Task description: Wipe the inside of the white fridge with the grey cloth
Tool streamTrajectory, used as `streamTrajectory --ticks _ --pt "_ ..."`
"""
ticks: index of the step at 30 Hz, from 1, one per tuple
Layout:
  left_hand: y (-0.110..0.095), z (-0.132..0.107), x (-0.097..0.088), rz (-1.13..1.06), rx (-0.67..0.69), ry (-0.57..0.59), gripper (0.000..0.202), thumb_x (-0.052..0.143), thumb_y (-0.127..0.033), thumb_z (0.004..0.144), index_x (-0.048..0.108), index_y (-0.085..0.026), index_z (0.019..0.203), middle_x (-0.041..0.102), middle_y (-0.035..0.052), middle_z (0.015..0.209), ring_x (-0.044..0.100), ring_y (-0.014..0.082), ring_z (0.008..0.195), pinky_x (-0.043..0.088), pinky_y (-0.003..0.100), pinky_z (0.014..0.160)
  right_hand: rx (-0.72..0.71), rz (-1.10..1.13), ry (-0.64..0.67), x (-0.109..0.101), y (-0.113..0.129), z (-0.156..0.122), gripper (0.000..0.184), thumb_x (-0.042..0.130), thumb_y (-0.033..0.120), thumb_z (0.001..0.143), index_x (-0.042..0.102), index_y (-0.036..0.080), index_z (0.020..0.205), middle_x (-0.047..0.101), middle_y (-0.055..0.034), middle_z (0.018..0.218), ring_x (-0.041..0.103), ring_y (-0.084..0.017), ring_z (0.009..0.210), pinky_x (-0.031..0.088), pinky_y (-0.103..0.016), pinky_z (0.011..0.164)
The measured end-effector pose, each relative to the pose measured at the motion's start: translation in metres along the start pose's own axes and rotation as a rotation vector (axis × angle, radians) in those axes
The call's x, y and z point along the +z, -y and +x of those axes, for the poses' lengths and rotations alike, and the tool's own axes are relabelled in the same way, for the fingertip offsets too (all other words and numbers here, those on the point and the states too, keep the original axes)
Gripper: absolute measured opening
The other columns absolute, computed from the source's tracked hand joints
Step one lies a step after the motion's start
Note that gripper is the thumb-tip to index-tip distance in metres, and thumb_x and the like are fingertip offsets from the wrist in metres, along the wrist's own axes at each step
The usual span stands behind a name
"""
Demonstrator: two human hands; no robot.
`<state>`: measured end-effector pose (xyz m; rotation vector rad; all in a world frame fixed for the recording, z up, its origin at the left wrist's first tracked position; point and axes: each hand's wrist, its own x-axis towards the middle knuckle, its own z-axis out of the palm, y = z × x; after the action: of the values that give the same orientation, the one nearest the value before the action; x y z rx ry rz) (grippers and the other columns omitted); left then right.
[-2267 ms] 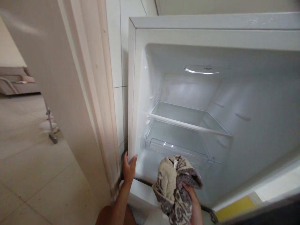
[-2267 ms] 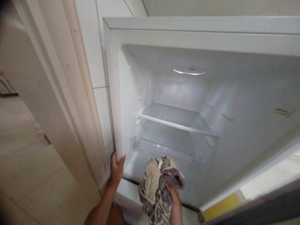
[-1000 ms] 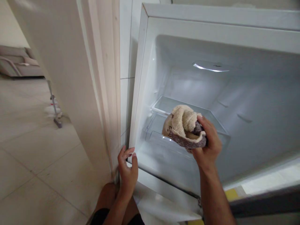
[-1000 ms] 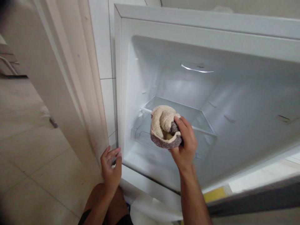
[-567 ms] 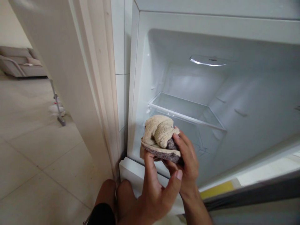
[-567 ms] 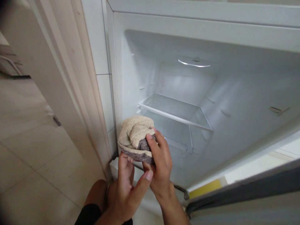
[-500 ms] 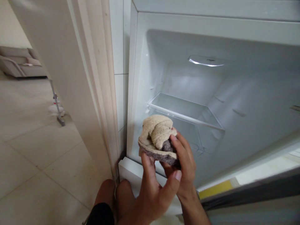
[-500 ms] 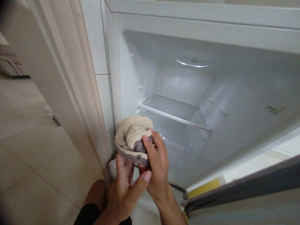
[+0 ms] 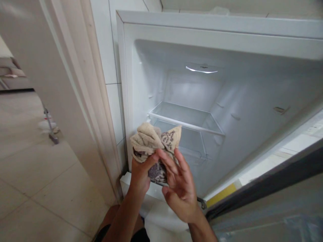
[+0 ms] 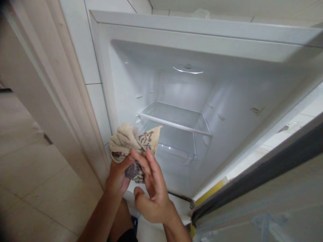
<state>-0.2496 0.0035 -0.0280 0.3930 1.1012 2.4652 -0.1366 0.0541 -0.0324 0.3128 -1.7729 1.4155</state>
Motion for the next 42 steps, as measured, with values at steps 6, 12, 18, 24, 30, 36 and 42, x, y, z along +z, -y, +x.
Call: streamTrajectory --ticks 6,12,18,24,30,36,42 --pt "0.004 0.050 0.000 0.281 0.276 -0.128 0.059 0.089 -0.032 0.056 0.068 -0.019 0.110 0.076 0.0062 0.108 0.074 0.0229 0.099 0.061 0.035 0.088 0.089 -0.160 -0.237 -0.038 -0.044 -0.050 0.056 0.046 0.001 0.090 0.066 0.034 0.131 0.079 -0.0015 0.106 0.077 -0.014 0.097 0.061 -0.030 0.091" --pt "-0.010 0.109 0.002 1.223 0.672 0.052 0.054 0.078 -0.032 0.070 0.059 -0.018 0.119 0.075 0.0099 0.108 0.073 0.0286 0.104 0.058 0.038 0.093 0.374 -0.608 -0.187 -0.074 -0.129 -0.141 0.040 0.045 0.011 0.082 0.079 0.021 0.101 0.081 -0.0051 0.092 0.077 -0.018 0.085 0.064 -0.032 0.082" --pt "-0.006 0.135 0.022 1.882 0.692 0.576 0.041 0.058 -0.036 0.090 0.055 -0.018 0.126 0.074 0.0136 0.113 0.071 0.0322 0.110 0.054 0.039 0.092 0.595 -1.011 -0.205 -0.060 -0.188 -0.209 0.049 0.043 0.007 0.075 0.079 0.017 0.106 0.078 -0.0112 0.113 0.072 -0.028 0.111 0.057 -0.048 0.104" --pt "0.021 0.171 0.048 1.931 0.681 0.869 0.052 0.052 -0.039 0.094 0.043 -0.020 0.142 0.071 0.0137 0.122 0.069 0.0322 0.111 0.051 0.039 0.092 0.556 -1.059 -0.219 -0.052 -0.202 -0.226 0.043 0.043 0.006 0.080 0.079 0.020 0.100 0.078 -0.0085 0.106 0.073 -0.026 0.101 0.059 -0.042 0.095" --pt "0.049 0.207 0.053 1.926 0.548 1.196 0.042 0.059 -0.043 0.089 0.055 -0.028 0.129 0.073 0.0063 0.122 0.069 0.0285 0.112 0.052 0.035 0.093 0.563 -1.160 -0.330 -0.049 -0.216 -0.222 0.034 0.045 0.019 0.090 0.077 0.020 0.103 0.078 -0.0097 0.104 0.071 -0.029 0.097 0.055 -0.043 0.088" --pt "0.081 0.240 0.051 1.945 0.409 1.203 0.053 0.064 -0.042 0.083 0.055 -0.025 0.132 0.072 0.0101 0.126 0.068 0.0293 0.117 0.051 0.037 0.097 0.621 -0.934 -0.538 -0.041 -0.215 -0.202 0.030 0.045 0.032 0.094 0.073 0.019 0.090 0.076 -0.0093 0.087 0.071 -0.027 0.082 0.055 -0.038 0.076" --pt "0.110 0.269 0.057 1.975 0.292 1.049 0.055 0.064 -0.040 0.086 0.053 -0.022 0.137 0.069 0.0125 0.134 0.066 0.0262 0.121 0.050 0.033 0.100 0.366 -0.810 -0.761 -0.028 -0.169 -0.135 0.021 0.055 0.034 0.099 0.063 0.019 0.111 0.070 -0.0049 0.091 0.067 -0.018 0.077 0.055 -0.029 0.069"
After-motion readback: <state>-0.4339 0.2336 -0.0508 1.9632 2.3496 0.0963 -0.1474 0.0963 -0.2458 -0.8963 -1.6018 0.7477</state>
